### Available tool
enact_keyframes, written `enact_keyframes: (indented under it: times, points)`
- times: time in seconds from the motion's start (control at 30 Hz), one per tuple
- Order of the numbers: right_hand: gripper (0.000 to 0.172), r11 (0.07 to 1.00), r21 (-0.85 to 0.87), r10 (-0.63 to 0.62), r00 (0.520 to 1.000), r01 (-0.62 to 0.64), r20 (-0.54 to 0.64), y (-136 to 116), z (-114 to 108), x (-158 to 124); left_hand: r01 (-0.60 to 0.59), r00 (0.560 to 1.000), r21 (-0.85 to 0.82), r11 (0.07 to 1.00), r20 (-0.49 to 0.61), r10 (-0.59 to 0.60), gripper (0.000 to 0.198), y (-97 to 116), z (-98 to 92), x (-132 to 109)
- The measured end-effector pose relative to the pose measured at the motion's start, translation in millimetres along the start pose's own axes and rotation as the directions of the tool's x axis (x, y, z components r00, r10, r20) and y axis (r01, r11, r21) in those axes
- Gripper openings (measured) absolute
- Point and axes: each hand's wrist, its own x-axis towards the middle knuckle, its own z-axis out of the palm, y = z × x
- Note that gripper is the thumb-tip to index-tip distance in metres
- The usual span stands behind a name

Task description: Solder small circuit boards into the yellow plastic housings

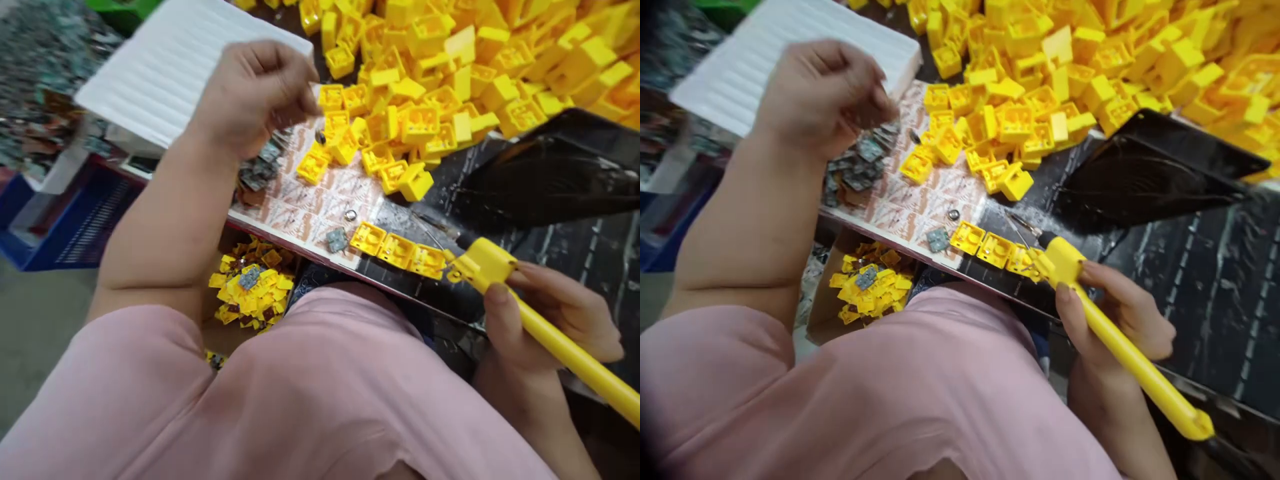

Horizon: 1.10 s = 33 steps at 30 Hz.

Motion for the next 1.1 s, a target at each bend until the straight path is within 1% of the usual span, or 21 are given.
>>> enact_keyframes:
  times: [0.03, 0.07, 0.1, 0.13, 0.17, 0.2, 0.27, 0.3, 0.37, 0.43, 0.47, 0.53, 0.6, 0.67, 0.73, 0.8, 0.93, 1.0, 1.1]
  points:
    - [0.043, 1.000, 0.023, -0.018, 0.999, 0.019, -0.030, 2.4, -1.9, -0.5, 0.008, 0.992, 0.054, 0.999, 0.128, -0.014, 0.026, 1.4, 20.8, -8.9]
    - [0.042, 0.999, 0.041, -0.017, 0.998, 0.019, -0.053, 4.8, -4.3, -1.1, -0.020, 0.961, 0.127, 0.992, 0.277, -0.016, 0.022, 1.7, 40.6, -19.2]
    - [0.041, 0.998, 0.061, -0.015, 0.997, 0.019, -0.070, 7.0, -7.1, -1.9, -0.093, 0.912, 0.199, 0.976, 0.409, 0.004, 0.018, 0.9, 58.6, -30.2]
    - [0.040, 0.997, 0.078, 0.001, 0.997, 0.005, -0.072, 8.8, -10.3, -2.9, -0.189, 0.870, 0.283, 0.940, 0.493, 0.026, 0.016, -0.9, 74.4, -41.2]
    - [0.040, 0.996, 0.093, 0.010, 0.998, -0.004, -0.069, 10.3, -13.6, -4.1, -0.280, 0.837, 0.365, 0.888, 0.546, 0.039, 0.016, -3.4, 87.7, -51.6]
    - [0.040, 0.994, 0.108, 0.007, 0.998, 0.000, -0.064, 11.3, -16.8, -5.5, -0.351, 0.824, 0.443, 0.825, 0.564, 0.048, 0.016, -6.3, 98.4, -60.6]
    - [0.042, 0.990, 0.138, 0.006, 0.999, 0.000, -0.045, 12.4, -22.2, -8.5, -0.413, 0.832, 0.567, 0.712, 0.553, 0.043, 0.018, -11.4, 112.3, -73.7]
    - [0.044, 0.988, 0.150, 0.024, 1.000, -0.020, -0.020, 12.6, -24.3, -9.9, -0.417, 0.840, 0.601, 0.682, 0.541, 0.037, 0.019, -12.9, 116.2, -77.7]
    - [0.050, 0.983, 0.175, 0.054, 0.998, -0.059, 0.033, 12.8, -26.7, -12.0, -0.411, 0.853, 0.628, 0.661, 0.520, 0.036, 0.021, -13.5, 120.1, -81.6]
    - [0.056, 0.978, 0.206, 0.030, 0.997, -0.045, 0.077, 12.6, -27.8, -12.8, -0.412, 0.859, 0.634, 0.655, 0.511, 0.045, 0.023, -11.8, 122.1, -82.4]
    - [0.058, 0.976, 0.218, -0.007, 0.995, -0.015, 0.099, 12.1, -28.2, -12.6, -0.416, 0.857, 0.637, 0.649, 0.513, 0.046, 0.023, -10.7, 123.2, -82.4]
    - [0.056, 0.976, 0.216, -0.054, 0.986, 0.019, 0.158, 9.8, -29.4, -11.0, -0.434, 0.850, 0.653, 0.620, 0.525, 0.042, 0.024, -9.0, 125.8, -82.5]
    - [0.048, 0.977, 0.214, -0.068, 0.969, 0.016, 0.236, 5.7, -30.8, -7.2, -0.459, 0.840, 0.670, 0.584, 0.542, 0.039, 0.026, -8.5, 128.5, -83.4]
    - [0.038, 0.966, 0.252, -0.148, 0.935, 0.066, 0.321, 1.1, -31.4, -0.7, -0.487, 0.828, 0.676, 0.552, 0.559, 0.045, 0.027, -9.2, 130.3, -84.5]
    - [0.026, 0.942, 0.297, -0.271, 0.872, 0.154, 0.407, -2.5, -30.1, 8.1, -0.512, 0.821, 0.685, 0.518, 0.567, 0.061, 0.028, -10.4, 131.2, -85.2]
    - [0.017, 0.919, 0.320, -0.364, 0.805, 0.229, 0.469, -4.7, -26.7, 17.5, -0.532, 0.816, 0.693, 0.487, 0.572, 0.078, 0.028, -11.5, 131.8, -85.2]
    - [0.015, 0.874, 0.330, -0.481, 0.732, 0.357, 0.482, -7.6, -17.3, 31.3, -0.564, 0.803, 0.685, 0.461, 0.585, 0.115, 0.029, -12.1, 133.4, -83.5]
    - [0.016, 0.866, 0.325, -0.497, 0.723, 0.379, 0.480, -9.8, -14.3, 33.5, -0.575, 0.799, 0.686, 0.447, 0.587, 0.127, 0.030, -11.5, 134.4, -82.4]
    - [0.019, 0.869, 0.331, -0.492, 0.715, 0.368, 0.497, -11.6, -16.6, 31.3, -0.580, 0.796, 0.690, 0.433, 0.592, 0.124, 0.032, -9.8, 135.5, -80.9]
